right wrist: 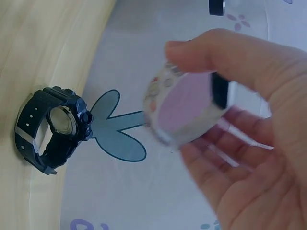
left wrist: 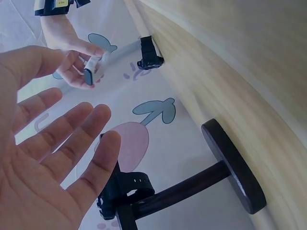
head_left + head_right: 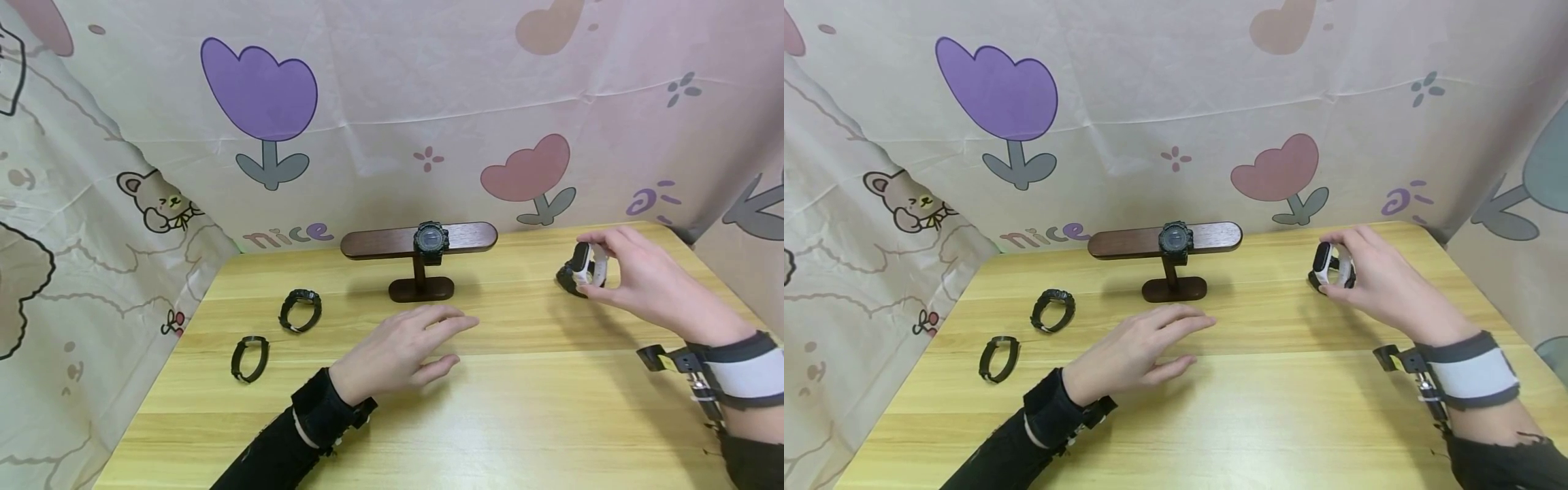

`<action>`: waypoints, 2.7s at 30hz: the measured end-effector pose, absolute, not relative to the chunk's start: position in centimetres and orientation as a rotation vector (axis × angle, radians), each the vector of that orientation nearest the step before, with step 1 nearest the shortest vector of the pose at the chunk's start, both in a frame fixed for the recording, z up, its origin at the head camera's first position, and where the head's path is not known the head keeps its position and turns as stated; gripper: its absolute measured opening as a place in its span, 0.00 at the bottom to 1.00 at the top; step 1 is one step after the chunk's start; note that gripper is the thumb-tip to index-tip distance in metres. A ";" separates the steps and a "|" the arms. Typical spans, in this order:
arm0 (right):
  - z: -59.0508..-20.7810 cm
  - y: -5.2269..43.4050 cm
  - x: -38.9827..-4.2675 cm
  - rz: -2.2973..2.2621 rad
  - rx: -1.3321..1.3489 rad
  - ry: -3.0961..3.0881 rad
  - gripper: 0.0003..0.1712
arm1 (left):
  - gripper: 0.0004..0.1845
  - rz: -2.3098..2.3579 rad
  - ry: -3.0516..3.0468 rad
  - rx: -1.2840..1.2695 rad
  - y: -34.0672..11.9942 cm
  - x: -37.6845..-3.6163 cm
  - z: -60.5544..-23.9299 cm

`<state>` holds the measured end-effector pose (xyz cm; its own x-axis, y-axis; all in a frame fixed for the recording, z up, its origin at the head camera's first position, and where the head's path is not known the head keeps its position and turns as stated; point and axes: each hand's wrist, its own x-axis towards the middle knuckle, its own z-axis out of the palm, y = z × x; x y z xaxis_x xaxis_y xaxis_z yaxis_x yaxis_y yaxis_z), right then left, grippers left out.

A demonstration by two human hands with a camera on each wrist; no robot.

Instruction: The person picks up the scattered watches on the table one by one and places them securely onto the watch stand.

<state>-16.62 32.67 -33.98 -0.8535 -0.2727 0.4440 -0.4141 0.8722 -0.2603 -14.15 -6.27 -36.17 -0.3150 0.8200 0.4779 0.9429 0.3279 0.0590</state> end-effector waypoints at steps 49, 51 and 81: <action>-33.1 28.8 -16.7 0.727 0.876 -2.344 0.50 | 0.27 -0.488 -2.282 -1.238 -9.8 -15.9 -33.3; -33.0 28.7 -16.8 0.723 0.889 -2.338 0.50 | 0.26 -0.487 -2.290 -1.206 -10.1 -15.9 -33.0; -33.0 25.6 -20.2 0.756 0.844 -2.405 0.46 | 0.21 -0.596 -2.389 -0.660 -15.6 -19.2 -32.6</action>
